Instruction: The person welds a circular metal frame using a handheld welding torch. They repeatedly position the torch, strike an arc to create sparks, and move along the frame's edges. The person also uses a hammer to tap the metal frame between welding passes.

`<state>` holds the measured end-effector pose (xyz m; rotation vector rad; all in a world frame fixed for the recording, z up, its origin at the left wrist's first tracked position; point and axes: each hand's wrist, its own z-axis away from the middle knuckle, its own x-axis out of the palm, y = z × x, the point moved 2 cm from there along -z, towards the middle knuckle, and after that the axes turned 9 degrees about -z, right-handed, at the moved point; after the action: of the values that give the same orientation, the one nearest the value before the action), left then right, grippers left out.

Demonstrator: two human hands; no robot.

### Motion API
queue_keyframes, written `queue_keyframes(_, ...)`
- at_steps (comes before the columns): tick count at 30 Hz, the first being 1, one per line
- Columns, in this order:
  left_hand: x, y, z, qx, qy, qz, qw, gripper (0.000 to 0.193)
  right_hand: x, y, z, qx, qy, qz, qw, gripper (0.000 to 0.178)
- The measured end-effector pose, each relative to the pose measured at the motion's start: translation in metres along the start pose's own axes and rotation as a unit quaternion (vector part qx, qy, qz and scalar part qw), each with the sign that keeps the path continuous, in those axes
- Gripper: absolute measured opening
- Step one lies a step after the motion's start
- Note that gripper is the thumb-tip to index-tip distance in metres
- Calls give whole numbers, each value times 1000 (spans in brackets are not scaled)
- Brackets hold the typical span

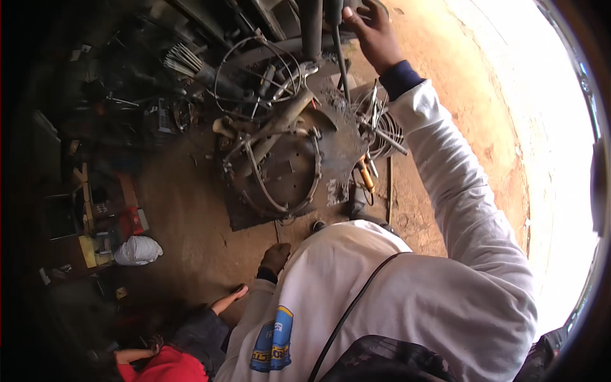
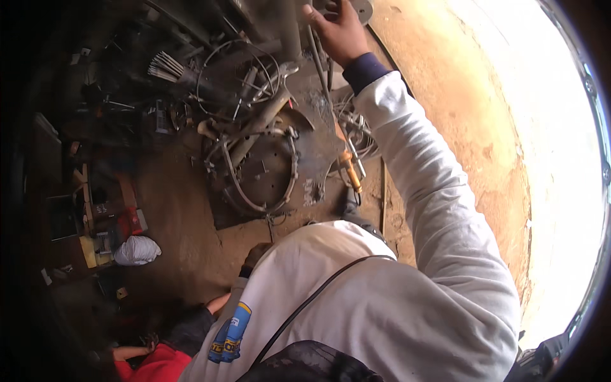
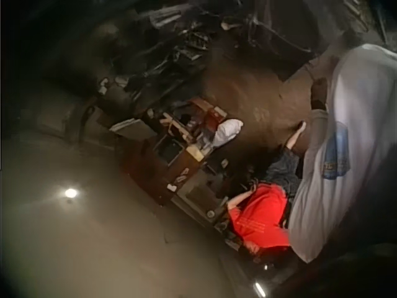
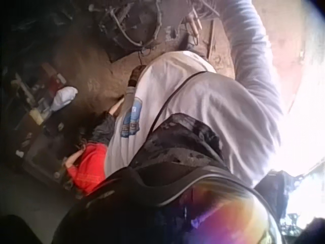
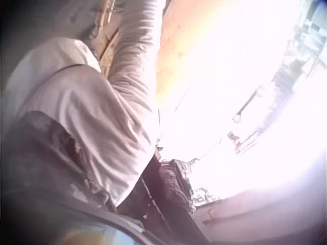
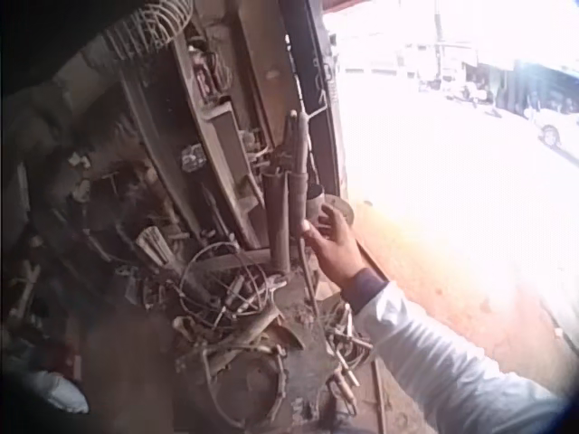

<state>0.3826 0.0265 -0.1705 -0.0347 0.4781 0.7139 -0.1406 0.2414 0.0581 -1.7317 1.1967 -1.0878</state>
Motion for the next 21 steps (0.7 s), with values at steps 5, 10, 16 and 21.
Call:
queue_keyframes(5,-4,22,23,-39,-43,-32,998,33,26,9,-53,-56,38,39,997,73)
queue_keyframes(10,-63,43,108,-140,-142,-105,974,33,29,24,-84,-92,-16,67,993,39)
queue_keyframes(16,-83,40,155,-196,-201,-120,952,33,42,-8,-76,79,-50,-152,984,20)
queue_keyframes(21,-93,37,155,-186,-212,-141,949,33,25,-52,-99,-93,-50,-26,994,21)
